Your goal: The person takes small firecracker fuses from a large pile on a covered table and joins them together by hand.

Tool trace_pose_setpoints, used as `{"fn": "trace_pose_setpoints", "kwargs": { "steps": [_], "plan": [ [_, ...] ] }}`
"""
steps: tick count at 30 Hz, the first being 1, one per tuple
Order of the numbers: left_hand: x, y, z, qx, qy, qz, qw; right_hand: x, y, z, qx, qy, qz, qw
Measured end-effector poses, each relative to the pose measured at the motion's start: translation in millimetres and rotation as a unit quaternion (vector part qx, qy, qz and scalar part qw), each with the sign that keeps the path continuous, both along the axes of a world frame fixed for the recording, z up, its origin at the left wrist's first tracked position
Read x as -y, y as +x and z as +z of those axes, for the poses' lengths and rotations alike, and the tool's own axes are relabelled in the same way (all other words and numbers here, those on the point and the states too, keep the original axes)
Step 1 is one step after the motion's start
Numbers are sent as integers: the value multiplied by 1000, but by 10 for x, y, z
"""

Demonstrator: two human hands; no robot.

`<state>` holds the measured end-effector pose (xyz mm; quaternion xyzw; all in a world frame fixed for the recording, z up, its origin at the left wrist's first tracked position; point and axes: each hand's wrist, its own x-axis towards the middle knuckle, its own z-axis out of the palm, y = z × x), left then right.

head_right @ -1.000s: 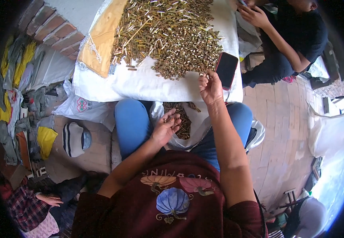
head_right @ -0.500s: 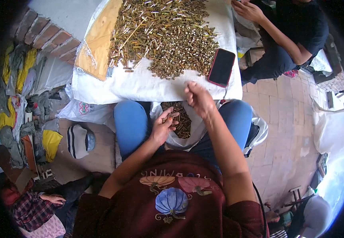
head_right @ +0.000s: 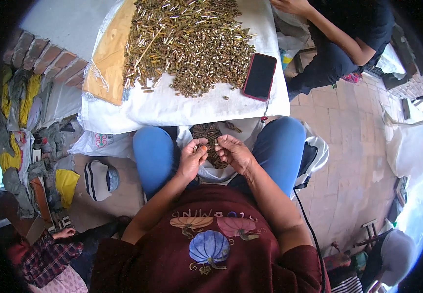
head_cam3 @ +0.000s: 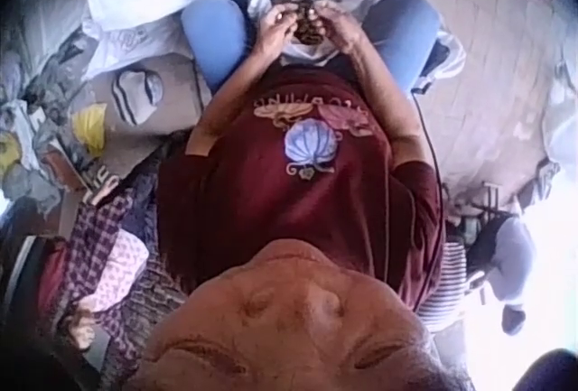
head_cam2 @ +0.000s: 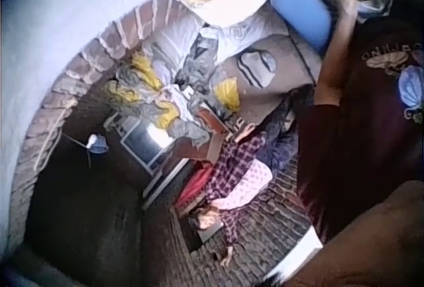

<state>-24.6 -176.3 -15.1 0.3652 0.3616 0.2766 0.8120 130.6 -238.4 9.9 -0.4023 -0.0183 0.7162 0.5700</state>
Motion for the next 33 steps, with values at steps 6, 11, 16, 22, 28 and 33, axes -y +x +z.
{"fn": "trace_pose_setpoints", "kwargs": {
  "steps": [6, 11, 16, 22, 28, 33],
  "plan": [
    [37, 1, 88, -38, 15, 4, 999, -9, -36, -68, 15, 5, 52, 999],
    [67, 13, 105, -17, 18, 5, 1000, 8, -60, -71, 1, 9, 55, 998],
    [103, 42, 175, -20, 48, 14, 999, 19, -122, -78, -3, 19, 30, 999],
    [169, 97, 252, -49, 57, 45, 996, 38, -219, -123, -63, 12, -19, 998],
    [219, 141, 162, -99, 139, 77, 982, 43, -272, -141, -108, 23, -32, 993],
    [218, 189, 263, -94, 89, 77, 989, 36, -279, -121, -58, 13, -51, 997]
  ]
}}
